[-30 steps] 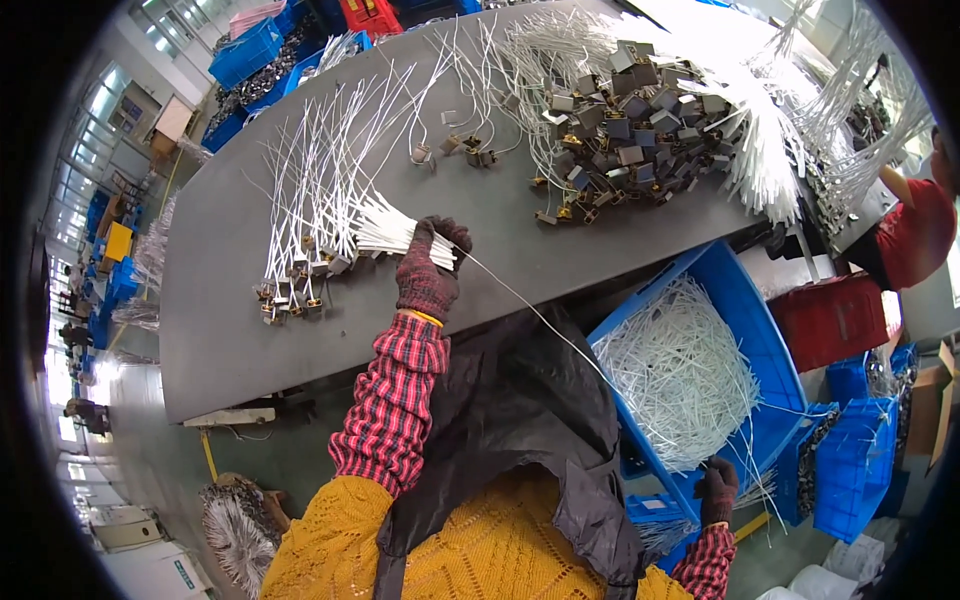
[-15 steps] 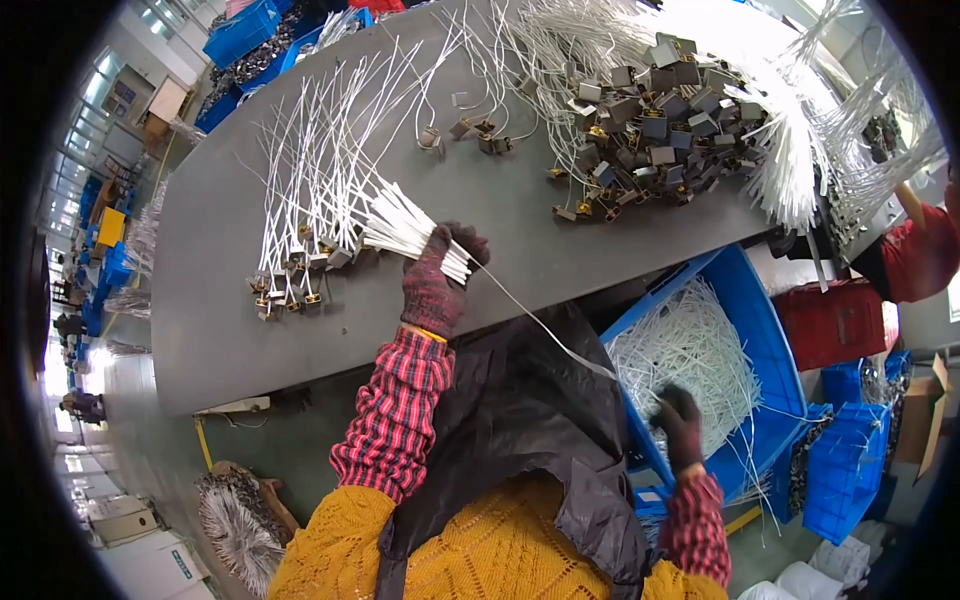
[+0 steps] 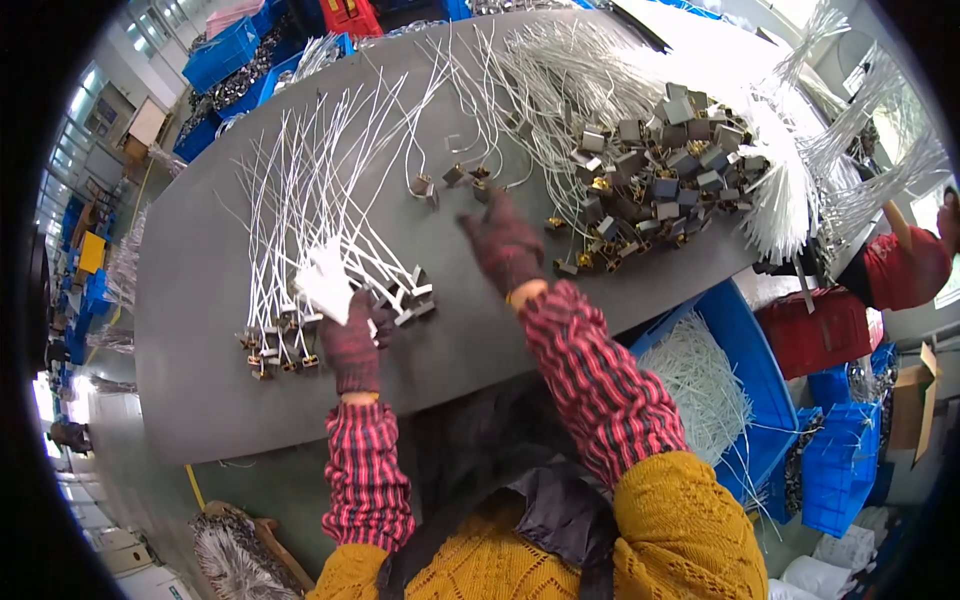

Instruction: The person assembles wiring harnesses by hand, attaching bundles of wires to metal components at a workbench.

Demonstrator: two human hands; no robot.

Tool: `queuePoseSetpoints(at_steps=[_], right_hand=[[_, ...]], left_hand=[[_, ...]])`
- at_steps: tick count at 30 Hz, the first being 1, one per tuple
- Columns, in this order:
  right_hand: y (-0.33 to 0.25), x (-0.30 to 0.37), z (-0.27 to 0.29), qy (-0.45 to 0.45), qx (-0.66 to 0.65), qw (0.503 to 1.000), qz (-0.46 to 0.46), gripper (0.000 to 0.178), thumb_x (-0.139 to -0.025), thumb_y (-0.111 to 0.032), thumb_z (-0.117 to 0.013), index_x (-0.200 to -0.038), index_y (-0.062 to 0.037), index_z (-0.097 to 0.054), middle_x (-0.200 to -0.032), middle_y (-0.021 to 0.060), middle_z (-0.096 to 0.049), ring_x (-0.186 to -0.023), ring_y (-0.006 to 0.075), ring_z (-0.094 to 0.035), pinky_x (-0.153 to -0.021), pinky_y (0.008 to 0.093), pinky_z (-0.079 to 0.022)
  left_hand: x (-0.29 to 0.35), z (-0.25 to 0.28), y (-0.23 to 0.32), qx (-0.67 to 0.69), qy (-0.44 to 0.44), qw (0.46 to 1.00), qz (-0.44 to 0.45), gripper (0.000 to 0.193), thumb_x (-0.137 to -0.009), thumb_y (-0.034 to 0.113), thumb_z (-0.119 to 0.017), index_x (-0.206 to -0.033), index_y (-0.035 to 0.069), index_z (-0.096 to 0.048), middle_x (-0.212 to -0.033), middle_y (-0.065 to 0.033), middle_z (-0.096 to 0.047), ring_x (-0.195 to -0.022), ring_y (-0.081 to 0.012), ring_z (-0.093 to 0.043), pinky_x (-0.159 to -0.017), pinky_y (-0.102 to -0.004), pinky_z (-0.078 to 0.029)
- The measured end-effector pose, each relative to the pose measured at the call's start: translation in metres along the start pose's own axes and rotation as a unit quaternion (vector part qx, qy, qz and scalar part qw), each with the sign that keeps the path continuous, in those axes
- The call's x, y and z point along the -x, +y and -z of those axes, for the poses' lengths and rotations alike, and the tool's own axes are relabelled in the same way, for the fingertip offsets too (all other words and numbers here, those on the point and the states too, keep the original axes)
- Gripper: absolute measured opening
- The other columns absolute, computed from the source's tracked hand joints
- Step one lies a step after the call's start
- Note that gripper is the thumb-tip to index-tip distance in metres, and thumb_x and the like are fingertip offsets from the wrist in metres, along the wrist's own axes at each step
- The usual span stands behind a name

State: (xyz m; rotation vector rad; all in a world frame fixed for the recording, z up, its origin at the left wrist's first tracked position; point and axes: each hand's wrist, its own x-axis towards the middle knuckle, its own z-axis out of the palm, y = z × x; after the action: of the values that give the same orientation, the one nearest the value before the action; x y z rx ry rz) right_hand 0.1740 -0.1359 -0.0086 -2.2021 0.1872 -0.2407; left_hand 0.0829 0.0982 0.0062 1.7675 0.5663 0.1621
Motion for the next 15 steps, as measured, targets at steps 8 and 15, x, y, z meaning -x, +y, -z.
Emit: queuePoseSetpoints(at_steps=[8,15], right_hand=[[0.046,-0.022,-0.006,-0.023,-0.141,0.978,-0.149,0.043,-0.088,-0.025,-0.071,-0.125,-0.0043,-0.064,-0.103,0.0168,-0.07,-0.091,0.0281,-0.069,-0.074,0.0375,-0.055],[0.002,0.168,0.08,-0.063,-0.431,0.88,-0.19,0.034,-0.09,-0.015,-0.07,-0.121,-0.0013,-0.066,-0.093,0.0055,-0.07,-0.078,0.0125,-0.066,-0.065,0.0261,-0.053]], left_hand=[[0.041,0.002,0.024,0.358,-0.182,0.915,0.042,0.033,-0.098,0.026,-0.061,-0.118,-0.001,-0.06,-0.094,-0.0155,-0.069,-0.079,-0.0275,-0.069,-0.068,-0.0389,-0.057],[0.088,-0.073,0.003,-0.17,-0.296,0.863,-0.373,0.029,-0.088,0.02,-0.072,-0.106,-0.002,-0.067,-0.082,-0.0068,-0.069,-0.076,-0.0207,-0.07,-0.068,-0.0332,-0.057]])
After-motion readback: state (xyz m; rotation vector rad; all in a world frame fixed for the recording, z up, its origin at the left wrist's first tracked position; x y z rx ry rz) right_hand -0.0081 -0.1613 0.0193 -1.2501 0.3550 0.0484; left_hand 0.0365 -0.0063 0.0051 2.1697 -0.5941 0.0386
